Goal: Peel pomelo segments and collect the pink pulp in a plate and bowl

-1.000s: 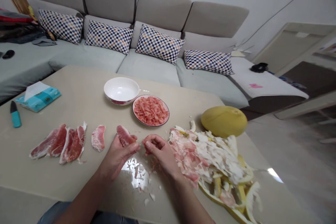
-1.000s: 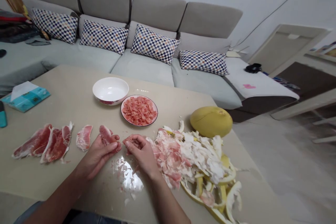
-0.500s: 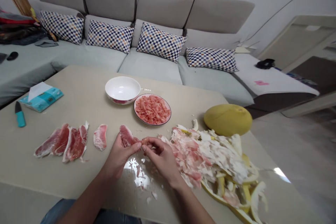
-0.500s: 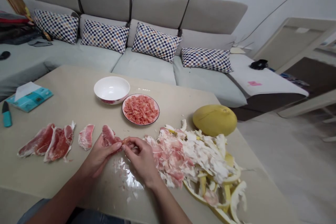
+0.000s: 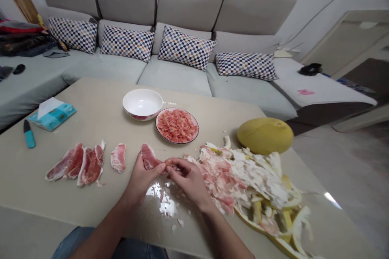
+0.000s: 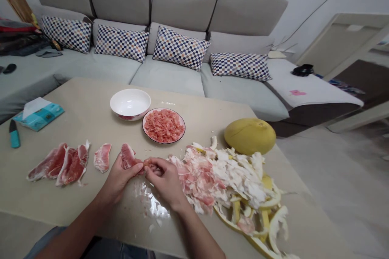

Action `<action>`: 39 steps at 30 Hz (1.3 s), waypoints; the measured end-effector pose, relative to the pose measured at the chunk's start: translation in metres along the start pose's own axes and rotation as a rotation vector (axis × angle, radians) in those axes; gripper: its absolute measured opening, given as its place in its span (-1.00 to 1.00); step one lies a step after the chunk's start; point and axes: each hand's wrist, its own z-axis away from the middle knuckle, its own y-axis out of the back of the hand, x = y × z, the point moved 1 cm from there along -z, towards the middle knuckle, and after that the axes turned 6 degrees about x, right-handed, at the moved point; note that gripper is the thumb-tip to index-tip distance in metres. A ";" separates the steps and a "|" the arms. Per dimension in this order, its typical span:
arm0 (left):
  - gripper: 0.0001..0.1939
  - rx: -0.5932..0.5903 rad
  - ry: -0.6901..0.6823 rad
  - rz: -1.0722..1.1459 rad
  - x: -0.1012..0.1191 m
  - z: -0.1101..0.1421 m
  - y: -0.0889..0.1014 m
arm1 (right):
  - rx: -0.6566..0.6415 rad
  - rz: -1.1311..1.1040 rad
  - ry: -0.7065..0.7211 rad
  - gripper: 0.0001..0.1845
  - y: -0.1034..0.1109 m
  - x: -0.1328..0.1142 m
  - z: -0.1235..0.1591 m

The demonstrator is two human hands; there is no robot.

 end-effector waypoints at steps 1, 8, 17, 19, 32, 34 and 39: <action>-0.55 -0.015 0.010 0.024 0.000 0.000 0.000 | -0.020 -0.044 -0.022 -0.81 0.000 0.001 -0.001; -0.55 -0.112 0.112 0.182 0.004 -0.002 0.001 | -0.151 -0.340 -0.166 -0.71 0.002 0.012 -0.011; -0.55 -0.096 0.129 0.210 0.001 -0.004 0.001 | -0.132 -0.441 -0.210 -0.73 -0.003 0.017 -0.013; -0.54 -0.103 0.131 0.210 0.000 -0.004 0.001 | -0.128 -0.429 -0.199 -0.73 -0.003 0.016 -0.012; -0.52 0.050 -0.037 0.072 -0.003 -0.004 -0.004 | 0.171 0.100 0.078 -0.80 -0.007 0.005 -0.004; -0.52 0.099 -0.106 0.005 -0.003 -0.002 -0.004 | 0.211 0.153 0.129 -0.81 -0.008 0.005 -0.003; -0.54 0.119 -0.175 -0.024 0.001 -0.011 -0.016 | 0.305 0.203 0.194 -0.80 -0.003 0.002 -0.014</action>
